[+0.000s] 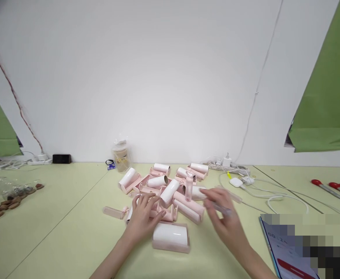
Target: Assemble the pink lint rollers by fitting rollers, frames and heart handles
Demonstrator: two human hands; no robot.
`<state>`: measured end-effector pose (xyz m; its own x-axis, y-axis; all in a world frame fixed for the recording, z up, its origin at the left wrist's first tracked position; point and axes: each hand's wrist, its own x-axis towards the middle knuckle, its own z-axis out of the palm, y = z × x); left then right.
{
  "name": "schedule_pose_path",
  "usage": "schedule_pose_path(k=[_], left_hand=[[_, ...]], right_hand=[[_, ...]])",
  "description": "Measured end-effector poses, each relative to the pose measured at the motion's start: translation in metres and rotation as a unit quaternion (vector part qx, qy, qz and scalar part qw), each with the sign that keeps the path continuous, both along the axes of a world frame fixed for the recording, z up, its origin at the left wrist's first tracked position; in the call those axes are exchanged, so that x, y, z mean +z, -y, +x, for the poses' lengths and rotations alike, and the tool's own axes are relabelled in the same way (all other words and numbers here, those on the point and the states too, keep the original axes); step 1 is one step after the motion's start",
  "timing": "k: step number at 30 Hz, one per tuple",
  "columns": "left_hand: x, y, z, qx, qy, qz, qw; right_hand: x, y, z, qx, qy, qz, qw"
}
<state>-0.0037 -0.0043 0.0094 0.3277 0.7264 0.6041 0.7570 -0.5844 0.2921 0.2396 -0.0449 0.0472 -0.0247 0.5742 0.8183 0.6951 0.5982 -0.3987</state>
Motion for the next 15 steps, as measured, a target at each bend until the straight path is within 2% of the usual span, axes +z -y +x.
schedule_pose_path(k=[1, 2, 3, 6, 9, 12, 15], left_hand=[[0.000, 0.000, -0.001, -0.013, 0.013, 0.016, 1.000], [-0.001, 0.000, -0.003, -0.023, 0.027, 0.035, 0.999], [-0.002, -0.001, -0.005, -0.028, 0.041, 0.056, 0.997], [-0.004, -0.004, -0.011, -0.012, 0.067, 0.096, 0.993], [-0.005, -0.008, -0.017, 0.011, 0.078, 0.109, 0.991], [-0.005, -0.011, -0.019, 0.026, 0.083, 0.117, 0.989], [-0.004, -0.011, -0.019, 0.032, 0.087, 0.124, 0.988]], right_hand=[[-0.006, -0.003, 0.016, -0.057, 0.007, 0.035, 0.998], [-0.014, -0.007, 0.032, -0.106, 0.010, 0.036, 0.994], [-0.024, -0.013, 0.045, -0.124, 0.029, 0.004, 0.992], [-0.056, -0.030, 0.071, -0.085, 0.126, -0.119, 0.981], [-0.081, -0.034, 0.072, -0.040, 0.179, -0.208, 0.961], [-0.090, -0.030, 0.068, 0.002, 0.203, -0.295, 0.934], [-0.089, -0.028, 0.080, -0.003, 0.189, -0.319, 0.929]])
